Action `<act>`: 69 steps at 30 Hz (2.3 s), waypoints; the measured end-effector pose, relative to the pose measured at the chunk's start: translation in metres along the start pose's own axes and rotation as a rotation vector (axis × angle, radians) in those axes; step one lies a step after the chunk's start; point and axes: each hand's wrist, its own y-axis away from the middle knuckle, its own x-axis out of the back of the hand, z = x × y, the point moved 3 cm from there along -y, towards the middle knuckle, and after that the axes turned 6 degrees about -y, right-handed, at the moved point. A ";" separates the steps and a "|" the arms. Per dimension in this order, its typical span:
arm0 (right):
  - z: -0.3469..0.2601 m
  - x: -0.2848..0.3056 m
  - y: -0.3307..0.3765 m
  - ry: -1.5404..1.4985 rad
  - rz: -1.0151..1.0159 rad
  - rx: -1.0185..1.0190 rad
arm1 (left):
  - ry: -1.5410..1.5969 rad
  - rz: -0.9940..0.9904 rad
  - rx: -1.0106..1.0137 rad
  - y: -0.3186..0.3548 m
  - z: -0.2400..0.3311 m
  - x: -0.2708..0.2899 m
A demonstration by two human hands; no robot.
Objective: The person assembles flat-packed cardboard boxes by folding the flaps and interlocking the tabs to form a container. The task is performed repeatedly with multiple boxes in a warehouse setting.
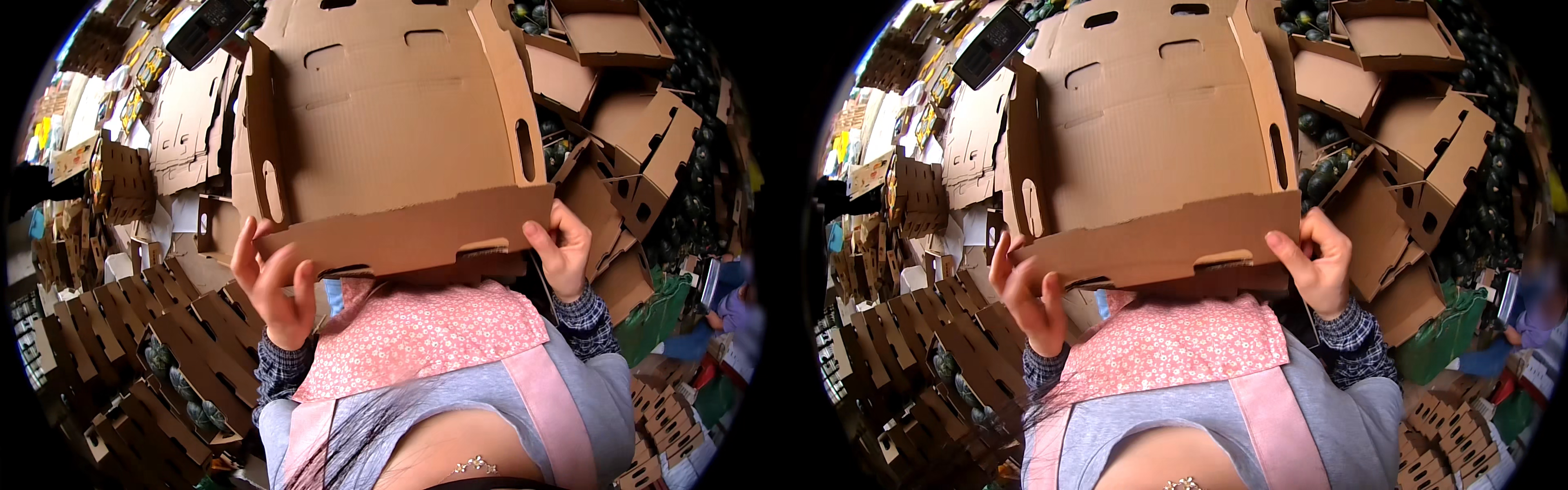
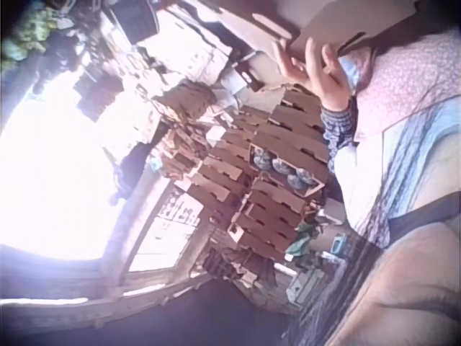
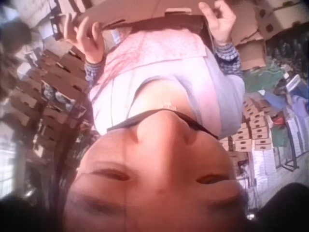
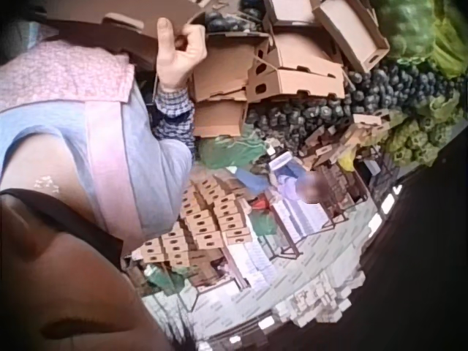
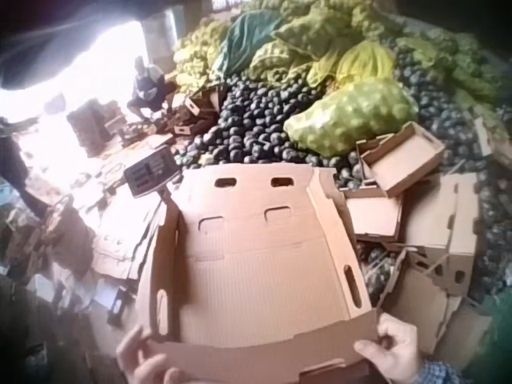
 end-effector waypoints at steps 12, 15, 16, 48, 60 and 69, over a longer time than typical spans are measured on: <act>0.008 -0.061 0.012 1.028 -0.877 0.521 | -0.194 -1.166 -0.476 -0.001 0.023 -0.043; -0.021 -0.034 -0.010 0.590 -1.068 0.381 | 0.101 -1.148 -0.402 -0.039 0.020 -0.018; -0.035 -0.025 -0.027 0.252 -1.120 0.324 | 0.196 -0.961 -0.407 -0.058 0.016 -0.013; 0.019 0.016 -0.129 -0.558 -0.132 0.299 | 0.364 -0.543 0.251 -0.131 -0.061 -0.061; -0.005 0.018 -0.126 0.445 0.092 0.312 | 0.211 -0.552 0.187 -0.124 -0.068 -0.060; -0.029 0.017 -0.119 0.358 -0.099 0.621 | 0.359 -0.519 0.341 -0.116 -0.070 -0.060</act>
